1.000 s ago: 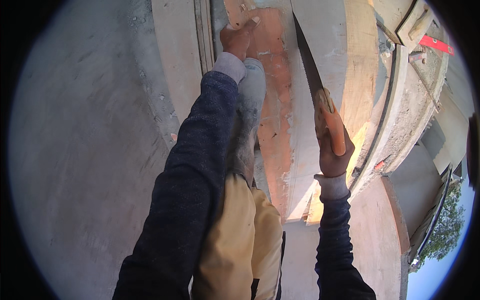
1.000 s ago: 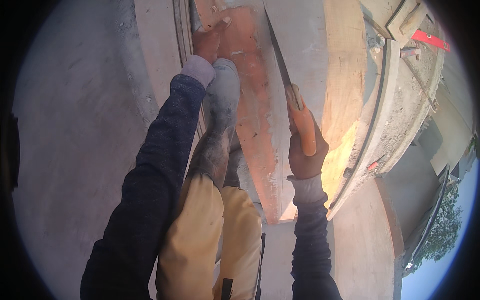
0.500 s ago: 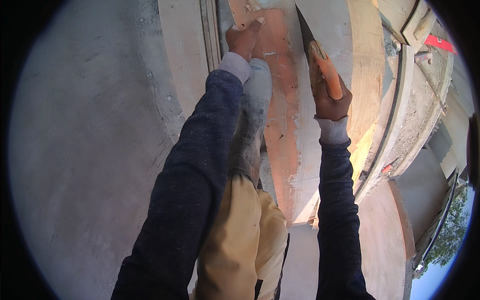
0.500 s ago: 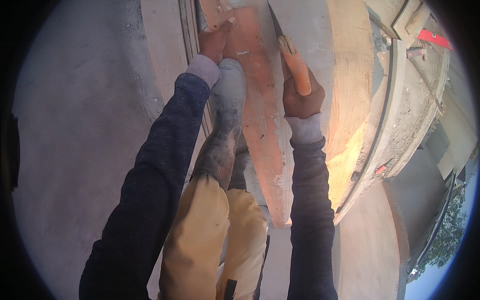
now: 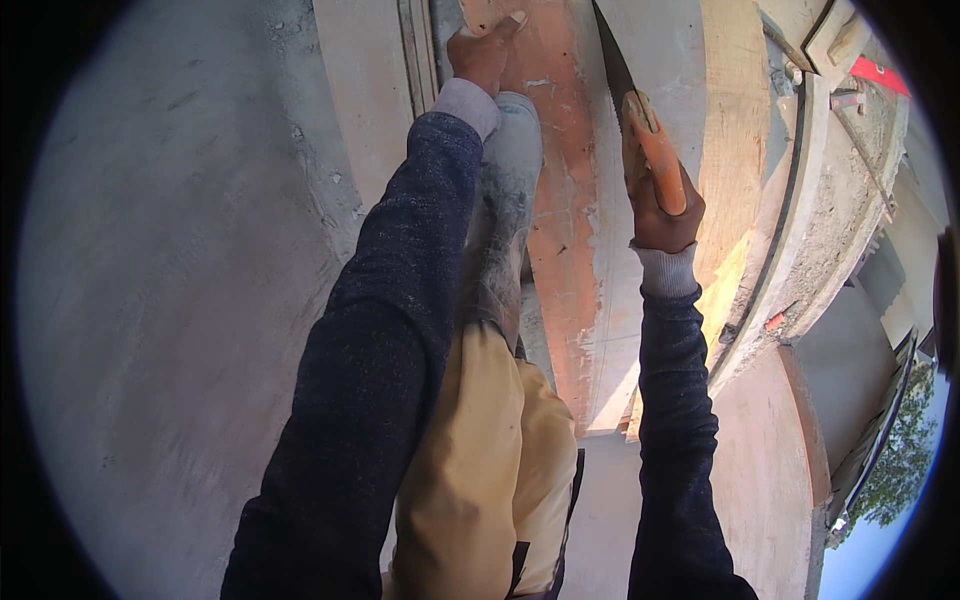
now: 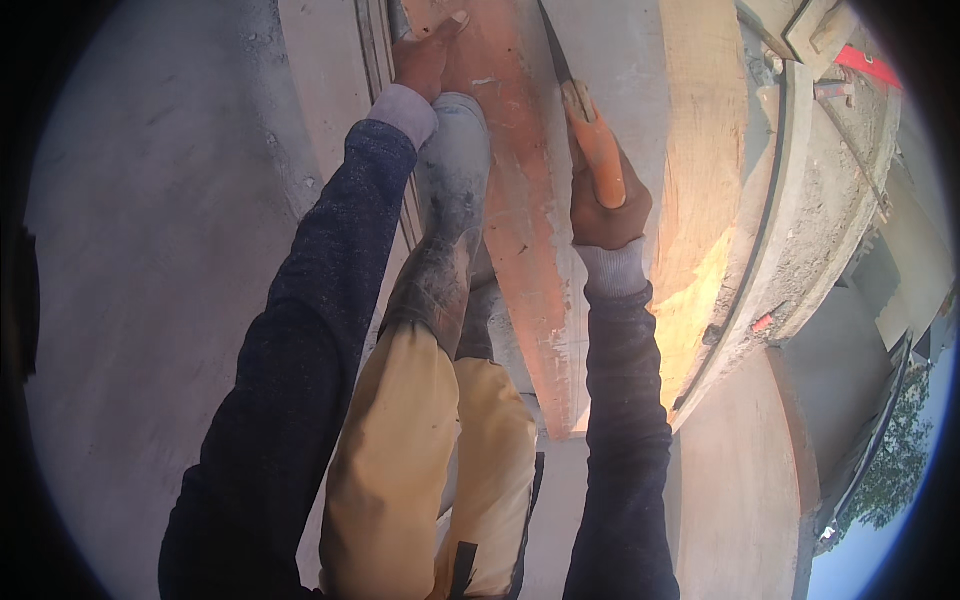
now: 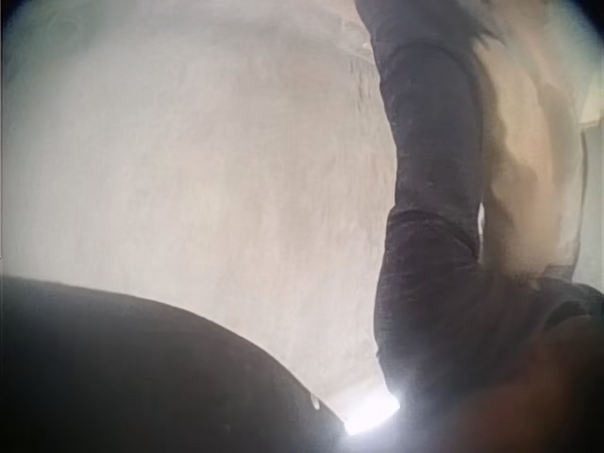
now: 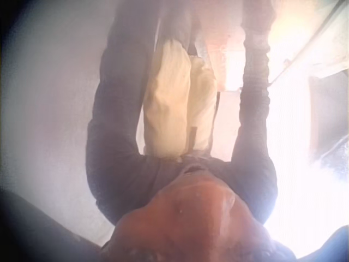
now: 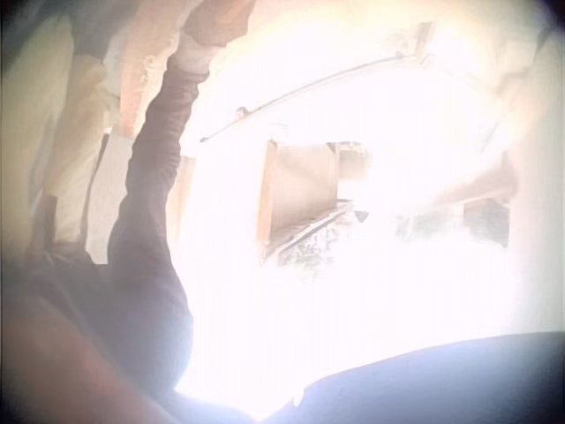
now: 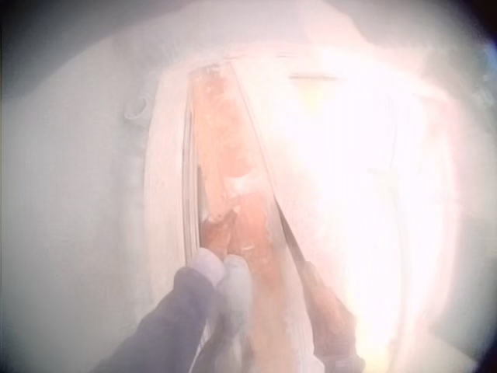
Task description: The person uses a hand saw to cut a wooden plank resting on a concrete surface. They hold the plank steady with one hand while sawing with the other, then briefly reposition the plank before continuing the cut.
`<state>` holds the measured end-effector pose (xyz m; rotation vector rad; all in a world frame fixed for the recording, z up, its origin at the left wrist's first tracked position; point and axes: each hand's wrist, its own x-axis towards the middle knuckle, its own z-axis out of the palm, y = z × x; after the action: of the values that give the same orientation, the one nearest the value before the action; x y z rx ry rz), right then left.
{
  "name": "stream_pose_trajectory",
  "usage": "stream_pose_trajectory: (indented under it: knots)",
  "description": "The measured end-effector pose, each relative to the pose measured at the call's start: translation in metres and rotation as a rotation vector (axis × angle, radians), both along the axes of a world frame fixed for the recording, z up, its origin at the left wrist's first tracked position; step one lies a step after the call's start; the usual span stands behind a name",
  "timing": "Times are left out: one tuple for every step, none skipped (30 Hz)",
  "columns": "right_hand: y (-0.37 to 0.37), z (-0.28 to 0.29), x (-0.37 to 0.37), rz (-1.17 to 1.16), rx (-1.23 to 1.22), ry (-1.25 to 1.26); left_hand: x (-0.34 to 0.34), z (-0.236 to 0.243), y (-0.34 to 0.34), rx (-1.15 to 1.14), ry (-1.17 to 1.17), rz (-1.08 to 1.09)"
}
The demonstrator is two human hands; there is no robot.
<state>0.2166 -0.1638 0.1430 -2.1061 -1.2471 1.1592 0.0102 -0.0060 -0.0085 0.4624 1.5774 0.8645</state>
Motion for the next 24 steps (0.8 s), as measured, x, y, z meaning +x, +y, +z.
stream_pose_trajectory:
  knots:
    - [-0.024,0.026,-0.008,-0.025,0.064,0.016,-0.008,-0.002,-0.002,0.026,0.016,0.009]
    - [-0.049,0.063,-0.012,0.023,0.037,0.026,-0.021,-0.004,0.006,0.084,0.051,0.023]
    - [-0.073,0.105,-0.011,0.072,0.020,0.018,-0.025,-0.003,0.006,0.123,0.068,0.038]
    - [-0.086,0.116,-0.005,0.058,-0.048,0.020,-0.020,0.001,0.004,0.120,0.043,0.025]
    - [-0.098,0.125,-0.001,0.049,-0.120,0.025,-0.017,0.007,0.004,0.110,0.026,0.010]
    - [-0.109,0.134,0.003,0.042,-0.192,0.033,-0.017,0.011,0.003,0.103,0.016,-0.005]
    - [-0.085,0.105,-0.001,0.001,-0.113,0.031,-0.018,0.010,-0.002,0.092,0.000,-0.002]
    - [-0.061,0.074,-0.004,-0.030,-0.039,0.034,-0.019,0.007,-0.003,0.084,-0.014,0.007]
    - [-0.038,0.043,-0.006,-0.064,0.036,0.034,-0.014,0.006,0.003,0.091,-0.034,0.015]
    - [-0.015,0.004,0.007,-0.035,0.087,-0.061,0.007,0.005,0.012,0.088,-0.054,0.014]
    - [-0.006,0.002,0.008,-0.037,0.139,-0.079,0.018,0.003,0.012,0.076,-0.053,0.015]
    - [-0.002,0.002,0.000,-0.030,0.169,-0.065,0.012,-0.001,0.002,0.042,-0.018,0.026]
    - [-0.003,0.005,-0.006,-0.023,0.198,-0.055,0.002,-0.004,-0.009,0.028,-0.007,0.022]
    - [-0.027,0.023,-0.009,0.003,0.164,-0.047,-0.010,-0.007,-0.021,0.013,-0.001,0.019]
    - [-0.053,0.056,-0.014,0.045,0.118,-0.037,-0.025,-0.007,0.004,0.064,0.027,0.031]
    - [-0.077,0.098,-0.010,0.070,0.015,-0.028,-0.024,-0.006,0.018,0.096,0.036,0.029]
    - [-0.095,0.137,-0.010,0.062,-0.157,-0.008,-0.022,-0.006,0.015,0.098,0.039,0.016]
    - [-0.108,0.152,-0.005,0.008,-0.271,0.040,-0.022,-0.005,0.007,0.088,0.041,0.002]
    - [-0.109,0.146,-0.004,-0.101,-0.166,0.127,-0.018,0.000,0.003,0.114,0.042,-0.022]
    - [-0.101,0.118,-0.001,-0.090,-0.083,0.104,-0.019,-0.001,-0.004,0.085,0.000,-0.018]
    - [-0.073,0.074,-0.005,-0.055,0.005,0.050,-0.023,-0.003,-0.003,0.067,-0.039,-0.019]
    - [-0.043,0.031,-0.004,-0.020,0.077,0.001,-0.016,-0.003,0.007,0.070,-0.089,-0.013]
    - [-0.015,-0.001,0.001,0.010,0.118,-0.062,0.003,-0.004,0.013,0.090,-0.071,0.007]
    - [-0.015,-0.005,-0.002,-0.024,0.111,-0.040,0.008,-0.005,0.004,0.095,-0.018,0.036]
